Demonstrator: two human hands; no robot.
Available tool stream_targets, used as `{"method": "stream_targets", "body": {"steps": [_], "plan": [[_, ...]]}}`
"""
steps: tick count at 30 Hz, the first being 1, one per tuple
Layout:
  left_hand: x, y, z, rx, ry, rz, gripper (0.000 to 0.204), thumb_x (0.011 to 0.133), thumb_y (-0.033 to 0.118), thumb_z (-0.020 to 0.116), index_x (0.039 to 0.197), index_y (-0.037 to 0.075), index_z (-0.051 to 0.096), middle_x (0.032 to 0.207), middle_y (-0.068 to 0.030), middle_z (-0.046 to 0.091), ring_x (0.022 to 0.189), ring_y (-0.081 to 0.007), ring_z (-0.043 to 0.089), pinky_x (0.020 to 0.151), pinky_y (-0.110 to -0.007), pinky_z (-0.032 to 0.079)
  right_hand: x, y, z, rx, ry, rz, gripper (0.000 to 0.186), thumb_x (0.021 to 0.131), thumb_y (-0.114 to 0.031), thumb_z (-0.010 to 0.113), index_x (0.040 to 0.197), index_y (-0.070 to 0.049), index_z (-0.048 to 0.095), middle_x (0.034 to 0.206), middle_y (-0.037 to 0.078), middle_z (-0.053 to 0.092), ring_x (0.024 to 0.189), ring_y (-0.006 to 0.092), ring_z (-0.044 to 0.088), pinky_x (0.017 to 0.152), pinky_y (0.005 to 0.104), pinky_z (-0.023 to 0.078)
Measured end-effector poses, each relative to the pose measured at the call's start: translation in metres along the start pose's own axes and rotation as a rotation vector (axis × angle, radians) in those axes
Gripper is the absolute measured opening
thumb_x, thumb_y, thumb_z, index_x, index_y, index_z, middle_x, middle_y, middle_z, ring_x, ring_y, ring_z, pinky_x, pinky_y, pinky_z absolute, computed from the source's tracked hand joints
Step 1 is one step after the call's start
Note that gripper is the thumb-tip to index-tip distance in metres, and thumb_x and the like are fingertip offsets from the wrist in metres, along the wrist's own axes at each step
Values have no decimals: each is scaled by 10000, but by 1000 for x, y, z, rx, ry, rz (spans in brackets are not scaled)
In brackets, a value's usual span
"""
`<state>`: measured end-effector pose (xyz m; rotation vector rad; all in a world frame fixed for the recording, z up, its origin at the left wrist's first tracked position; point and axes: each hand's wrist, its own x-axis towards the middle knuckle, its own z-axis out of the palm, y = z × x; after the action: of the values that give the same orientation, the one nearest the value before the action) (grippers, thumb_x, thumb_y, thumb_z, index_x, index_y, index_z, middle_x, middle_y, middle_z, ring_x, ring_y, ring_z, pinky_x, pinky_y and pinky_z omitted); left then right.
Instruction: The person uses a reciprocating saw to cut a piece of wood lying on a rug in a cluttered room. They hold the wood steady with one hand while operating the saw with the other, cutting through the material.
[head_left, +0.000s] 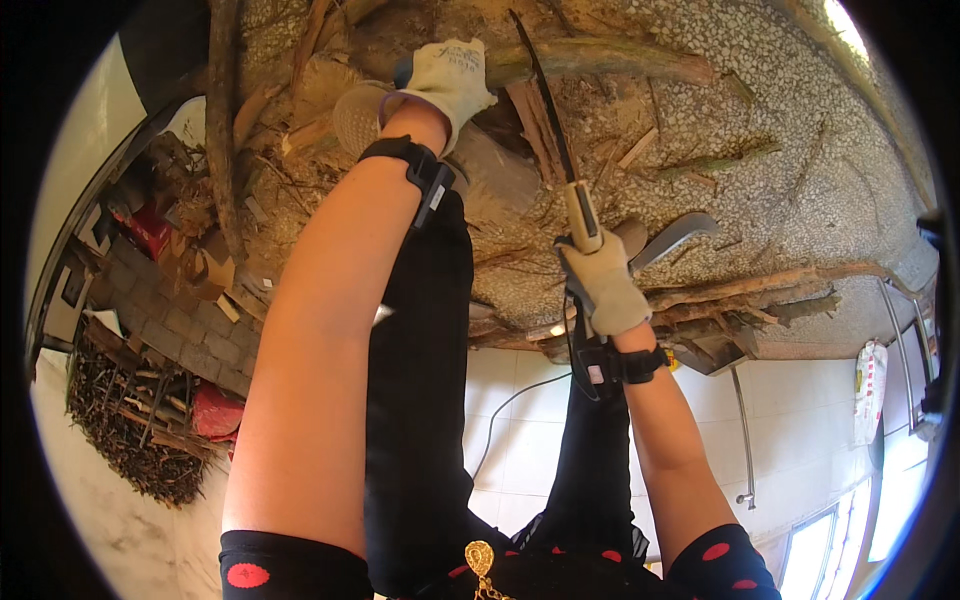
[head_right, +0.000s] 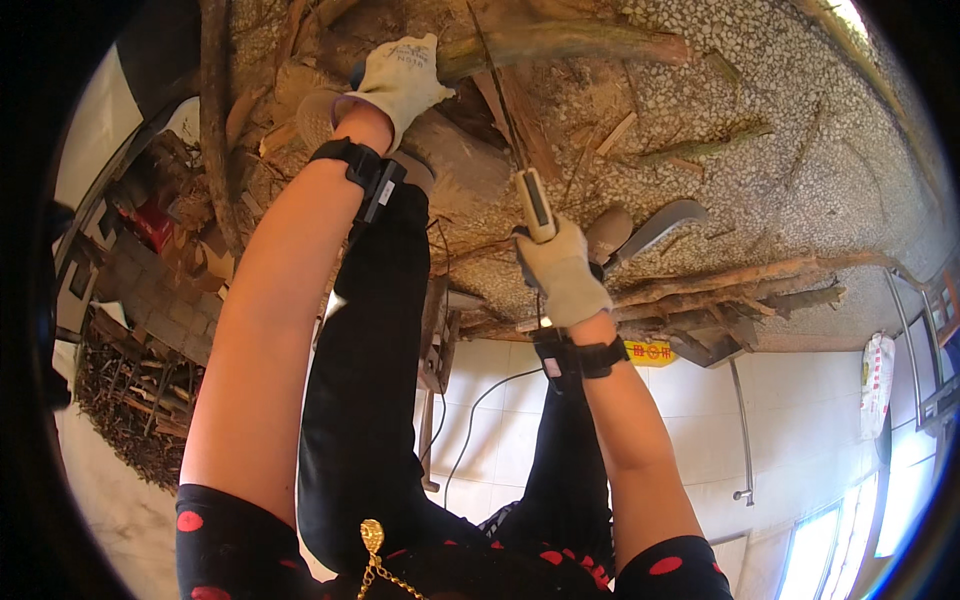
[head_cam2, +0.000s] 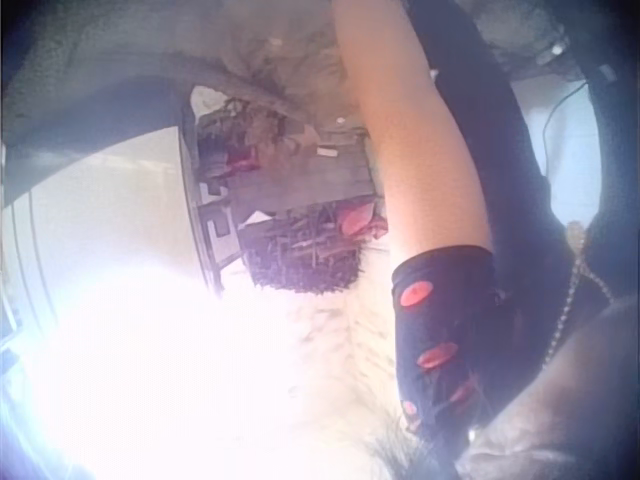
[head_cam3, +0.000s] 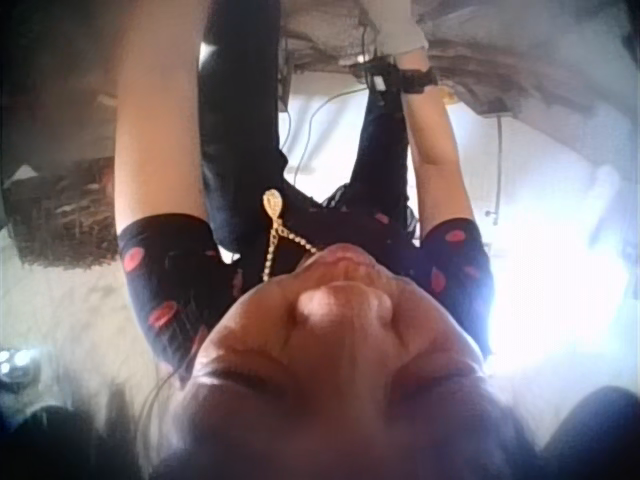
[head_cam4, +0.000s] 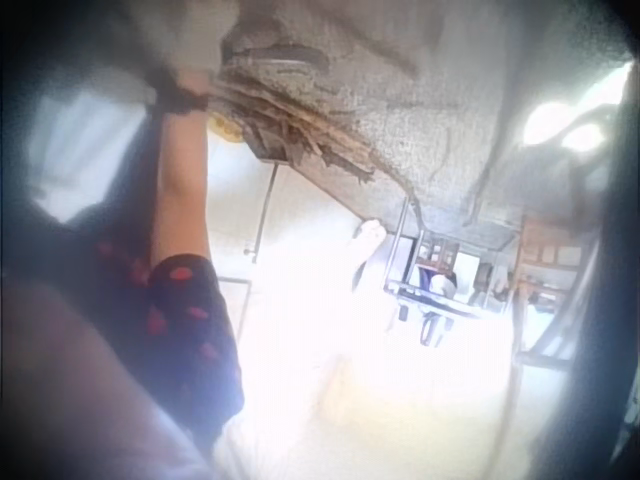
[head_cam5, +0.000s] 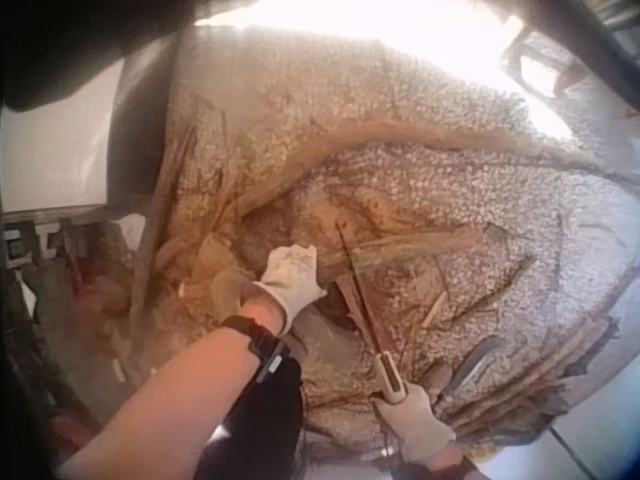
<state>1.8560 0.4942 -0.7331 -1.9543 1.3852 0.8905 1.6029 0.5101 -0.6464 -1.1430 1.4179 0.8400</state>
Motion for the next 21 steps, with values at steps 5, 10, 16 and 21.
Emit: {"method": "stream_targets", "body": {"steps": [5,10,16,21], "plan": [[-3,3,2,3,63,30,606,803,455,660,1236,55,521,1091,-171,643,990,-303,636,839,-400,522,62,-78,-18,288,0,-118,377,742,-293,713,956,8,638,758,175,658,658,256,657,548,365,517],[-4,6,-10,19,-46,-10,681,768,496,690,1264,76,488,1178,-153,598,1077,-308,586,886,-382,506,42,-7,27,230,50,-46,426,713,-309,731,989,3,642,861,206,673,774,306,676,633,392,532],[0,6,-7,-19,-117,-38,666,787,472,682,1280,76,475,1186,-159,591,1076,-304,587,880,-411,513,-15,51,14,79,107,-135,504,713,-318,733,1090,-5,612,940,201,663,857,347,657,752,397,521],[2,1,3,10,5,2,620,797,443,679,1250,57,505,1123,-171,620,979,-307,631,815,-400,538,102,-70,6,368,-55,-42,399,741,-300,710,961,24,637,865,230,661,703,308,657,620,390,527]]}}
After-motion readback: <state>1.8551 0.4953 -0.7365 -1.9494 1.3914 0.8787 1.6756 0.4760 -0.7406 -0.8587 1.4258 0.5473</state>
